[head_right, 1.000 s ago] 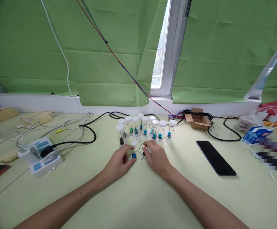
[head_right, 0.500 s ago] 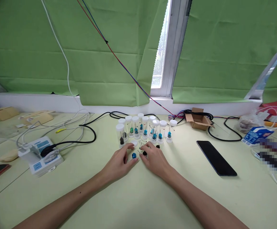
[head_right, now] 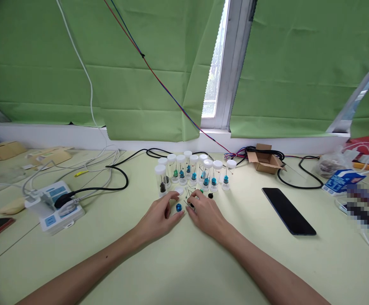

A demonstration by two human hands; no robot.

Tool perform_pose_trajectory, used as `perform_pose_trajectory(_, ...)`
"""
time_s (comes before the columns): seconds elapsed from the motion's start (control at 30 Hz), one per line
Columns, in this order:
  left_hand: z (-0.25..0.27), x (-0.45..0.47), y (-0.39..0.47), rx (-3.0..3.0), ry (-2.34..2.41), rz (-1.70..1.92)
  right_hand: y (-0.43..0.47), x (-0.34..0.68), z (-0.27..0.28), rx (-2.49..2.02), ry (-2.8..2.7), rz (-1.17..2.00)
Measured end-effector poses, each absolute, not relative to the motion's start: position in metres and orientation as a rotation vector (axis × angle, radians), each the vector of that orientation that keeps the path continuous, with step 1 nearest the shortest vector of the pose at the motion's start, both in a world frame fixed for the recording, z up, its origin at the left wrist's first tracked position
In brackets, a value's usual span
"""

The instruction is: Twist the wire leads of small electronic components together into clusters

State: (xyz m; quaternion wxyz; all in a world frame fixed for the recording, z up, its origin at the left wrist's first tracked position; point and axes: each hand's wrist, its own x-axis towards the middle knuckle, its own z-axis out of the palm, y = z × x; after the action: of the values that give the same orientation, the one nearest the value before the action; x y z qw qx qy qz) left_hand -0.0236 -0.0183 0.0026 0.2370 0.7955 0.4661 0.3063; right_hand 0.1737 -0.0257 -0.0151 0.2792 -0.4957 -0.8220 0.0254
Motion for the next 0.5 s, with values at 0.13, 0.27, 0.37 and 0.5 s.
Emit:
perform_pose_trajectory(0.13,0.0032,-0.024,-0.0184,2.185,1.269,0.835,-0.0272,0.173,-0.0127,-1.357,-2.225,0.085)
perform_pose_trajectory(0.27,0.0027,-0.0242,-0.018,2.189,1.254,0.826,-0.0274,0.1731,-0.0107,-1.381,-2.241,0.1)
perform_pose_trajectory(0.37,0.0017,-0.0241,-0.0174,2.19,1.259,0.812,-0.0277,0.1737,-0.0104,-1.385,-2.248,0.092)
perform_pose_trajectory(0.5,0.0025,-0.0242,-0.0177,2.176,1.279,0.786,-0.0281,0.1746,-0.01,-1.382,-2.257,0.085)
